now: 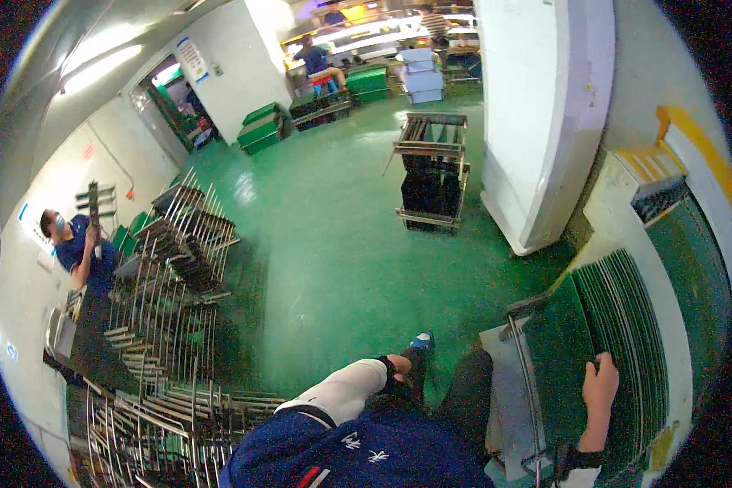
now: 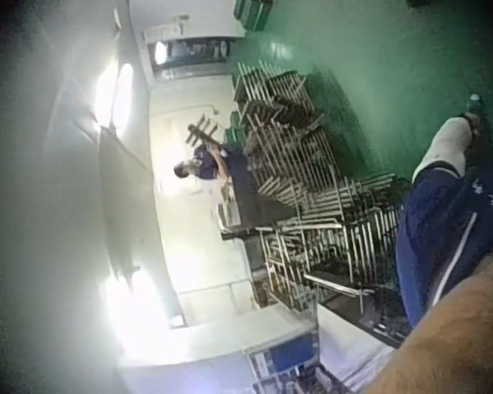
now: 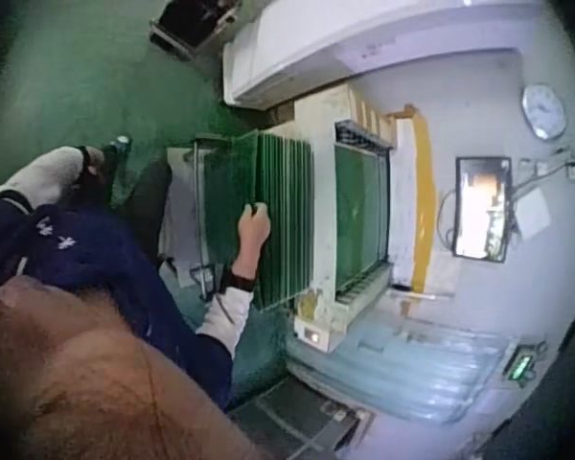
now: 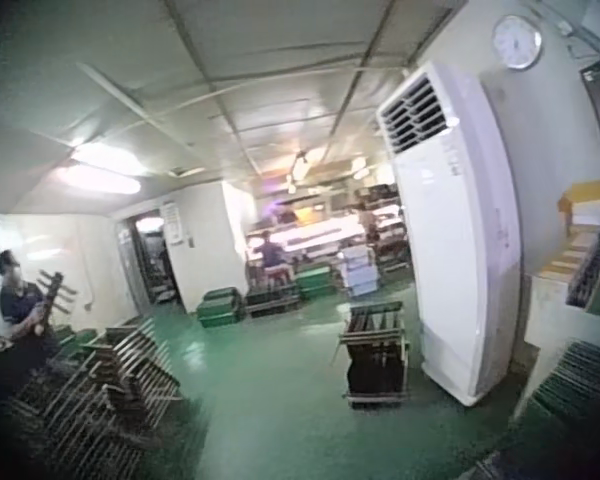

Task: Manually loading green PCB panels from a storage rack into an automated processing or inspection machine.

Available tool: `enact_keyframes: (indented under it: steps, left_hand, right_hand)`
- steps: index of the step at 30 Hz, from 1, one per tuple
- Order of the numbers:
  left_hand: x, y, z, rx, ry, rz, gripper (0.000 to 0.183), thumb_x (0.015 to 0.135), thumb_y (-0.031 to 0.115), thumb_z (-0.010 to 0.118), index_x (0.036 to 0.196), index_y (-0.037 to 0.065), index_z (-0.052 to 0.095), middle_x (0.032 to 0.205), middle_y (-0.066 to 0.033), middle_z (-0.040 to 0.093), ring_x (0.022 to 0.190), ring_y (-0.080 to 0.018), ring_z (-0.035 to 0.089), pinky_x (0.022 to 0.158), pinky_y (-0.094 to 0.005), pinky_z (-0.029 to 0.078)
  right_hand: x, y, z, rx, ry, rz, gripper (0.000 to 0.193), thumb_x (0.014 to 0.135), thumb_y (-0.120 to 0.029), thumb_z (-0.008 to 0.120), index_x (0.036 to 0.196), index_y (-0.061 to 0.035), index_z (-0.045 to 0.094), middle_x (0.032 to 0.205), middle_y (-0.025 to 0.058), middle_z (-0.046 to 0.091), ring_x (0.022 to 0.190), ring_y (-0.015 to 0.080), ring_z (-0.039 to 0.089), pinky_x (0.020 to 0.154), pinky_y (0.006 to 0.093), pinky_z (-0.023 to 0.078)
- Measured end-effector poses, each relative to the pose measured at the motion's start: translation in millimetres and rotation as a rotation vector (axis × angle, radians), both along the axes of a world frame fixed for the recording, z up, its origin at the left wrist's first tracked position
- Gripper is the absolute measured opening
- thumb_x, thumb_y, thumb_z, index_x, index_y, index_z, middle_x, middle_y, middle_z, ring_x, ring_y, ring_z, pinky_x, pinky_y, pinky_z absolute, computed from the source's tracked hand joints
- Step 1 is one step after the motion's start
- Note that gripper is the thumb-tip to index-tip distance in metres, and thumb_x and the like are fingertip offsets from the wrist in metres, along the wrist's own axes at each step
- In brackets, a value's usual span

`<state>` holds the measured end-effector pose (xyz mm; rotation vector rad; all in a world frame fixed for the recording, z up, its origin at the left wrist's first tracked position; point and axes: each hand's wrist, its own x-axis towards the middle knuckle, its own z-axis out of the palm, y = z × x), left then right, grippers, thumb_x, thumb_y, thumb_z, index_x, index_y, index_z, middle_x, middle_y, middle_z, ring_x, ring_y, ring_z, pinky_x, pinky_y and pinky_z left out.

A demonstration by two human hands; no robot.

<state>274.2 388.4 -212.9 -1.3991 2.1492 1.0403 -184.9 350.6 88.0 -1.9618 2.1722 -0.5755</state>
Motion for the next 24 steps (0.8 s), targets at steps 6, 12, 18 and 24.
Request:
enact_keyframes:
  steps: [6,12,18,24]
  left_hand:
    - [-11.9,-12.1,9.8,0.091,-0.058,0.009,0.025,0.06,0.025,0.059,0.062,0.001,0.059,0.063,-0.0154,0.057,0.059,-0.0309,0.057,0.047,-0.0424,0.04]
    - [1.5,-2.5,-14.2,-0.018,0.033,0.004,0.043,0.063,0.044,0.062,0.067,0.002,0.062,0.067,-0.0149,0.06,0.065,-0.0318,0.059,0.055,-0.0428,0.045]
    - [-2.5,-5.8,-25.3,0.076,-0.065,0.001,0.037,0.06,0.04,0.064,0.065,0.004,0.062,0.065,-0.0153,0.059,0.062,-0.0312,0.057,0.053,-0.0419,0.044]
    - [2.7,-7.3,-8.5,0.016,0.055,0.002,0.027,0.058,0.03,0.062,0.06,0.004,0.058,0.055,-0.0121,0.054,0.05,-0.0279,0.051,0.045,-0.0414,0.039]
  right_hand:
    - [-38.5,-14.2,-40.1,0.035,0.17,-0.01,0.028,0.075,-0.015,0.057,0.095,0.0044,0.053,0.092,0.0224,0.056,0.089,0.0376,0.052,0.077,0.0431,0.04]
    - [-21.6,-15.0,-25.9,0.107,0.191,-0.116,0.043,0.075,-0.022,0.059,0.107,0.0057,0.051,0.103,0.0218,0.055,0.098,0.0351,0.051,0.085,0.0406,0.04]
    - [-16.2,-9.1,-25.0,0.083,0.23,-0.128,0.043,0.076,-0.026,0.059,0.108,0.002,0.052,0.103,0.0199,0.056,0.099,0.0334,0.051,0.085,0.0406,0.04]
    - [-7.1,-5.5,-15.8,0.102,0.263,-0.187,0.041,0.076,-0.026,0.059,0.107,0.0008,0.053,0.103,0.0189,0.056,0.096,0.0329,0.053,0.083,0.0406,0.041]
